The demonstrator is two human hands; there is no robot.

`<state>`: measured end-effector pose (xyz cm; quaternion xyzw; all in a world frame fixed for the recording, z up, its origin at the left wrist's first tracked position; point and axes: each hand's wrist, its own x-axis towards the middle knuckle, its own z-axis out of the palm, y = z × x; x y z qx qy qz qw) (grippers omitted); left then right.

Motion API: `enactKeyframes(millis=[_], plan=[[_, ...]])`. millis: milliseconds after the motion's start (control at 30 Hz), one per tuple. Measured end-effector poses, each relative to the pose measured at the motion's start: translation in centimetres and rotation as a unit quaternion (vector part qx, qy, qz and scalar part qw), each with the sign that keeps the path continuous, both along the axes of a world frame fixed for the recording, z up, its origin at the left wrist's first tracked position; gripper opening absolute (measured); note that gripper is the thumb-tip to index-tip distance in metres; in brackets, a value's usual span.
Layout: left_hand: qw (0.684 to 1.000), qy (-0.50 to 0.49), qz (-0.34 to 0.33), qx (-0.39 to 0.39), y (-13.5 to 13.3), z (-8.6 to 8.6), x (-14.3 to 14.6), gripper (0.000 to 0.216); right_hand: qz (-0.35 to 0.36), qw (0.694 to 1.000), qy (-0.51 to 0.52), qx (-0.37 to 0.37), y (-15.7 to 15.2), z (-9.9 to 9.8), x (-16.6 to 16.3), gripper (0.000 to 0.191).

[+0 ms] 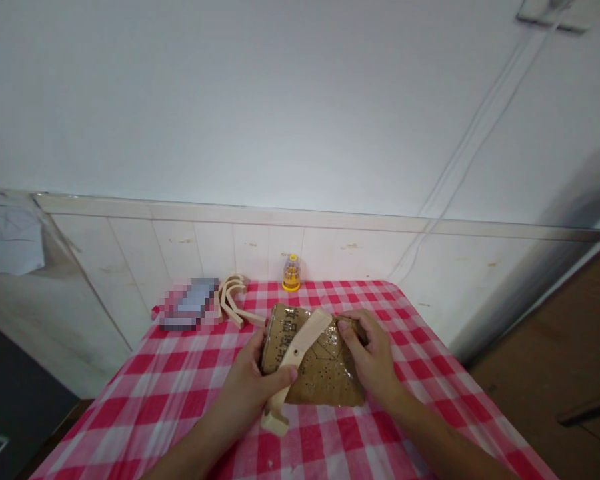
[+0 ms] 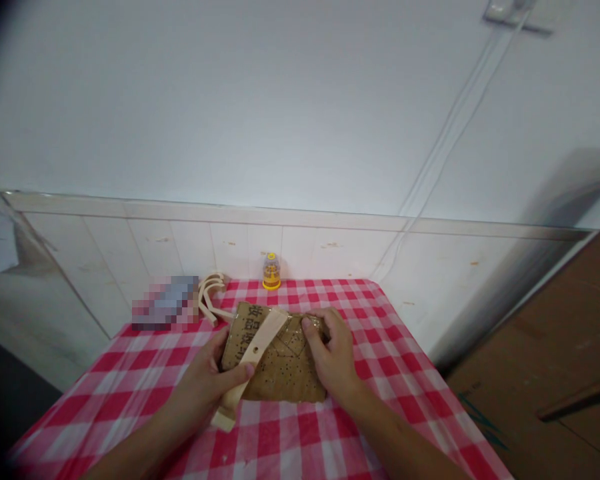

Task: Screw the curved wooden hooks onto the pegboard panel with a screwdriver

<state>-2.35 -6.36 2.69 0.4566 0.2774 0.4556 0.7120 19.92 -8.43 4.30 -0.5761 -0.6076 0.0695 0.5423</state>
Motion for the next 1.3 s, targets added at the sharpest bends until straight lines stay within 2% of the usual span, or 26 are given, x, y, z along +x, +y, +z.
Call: enactKeyframes(millis=[200,333,433,567,667,867,1100,1300], plan=[[1.000,0.020,0.004,0.016,-0.1,0.3,0.0,0.064,0.003,1.000,-0.024,0.009,0.1,0.0,0.0,0.019],[1.000,0.025,0.012,0.012,-0.1,0.6,0.1,0.060,-0.016,0.988,-0.135,0.074,-0.3,0.6,-0.3,0.014],[1.000,0.027,0.006,0.011,-0.2,0.9,0.3,0.057,-0.011,0.964,-0.234,0.127,-1.0,1.4,-0.8,0.021],[0.999,0.028,0.022,0.002,-0.3,1.1,0.4,0.056,0.031,0.950,-0.293,0.104,-1.5,2.0,-1.2,0.027],[0.999,0.011,0.025,-0.028,-0.1,0.8,0.2,0.058,0.023,0.962,-0.263,0.073,-1.2,2.1,-0.8,0.026],[0.997,0.011,0.050,-0.060,0.1,0.5,-0.4,0.062,0.000,0.993,-0.117,-0.017,-0.4,1.9,0.4,0.022],[0.998,0.016,0.049,-0.045,-0.1,1.2,-0.3,0.060,-0.001,0.997,-0.070,0.009,-0.8,1.7,-0.3,0.018],[0.997,0.028,0.067,-0.040,-0.4,1.3,-0.1,0.059,-0.010,0.996,-0.091,-0.001,-0.8,1.9,-0.1,0.017]])
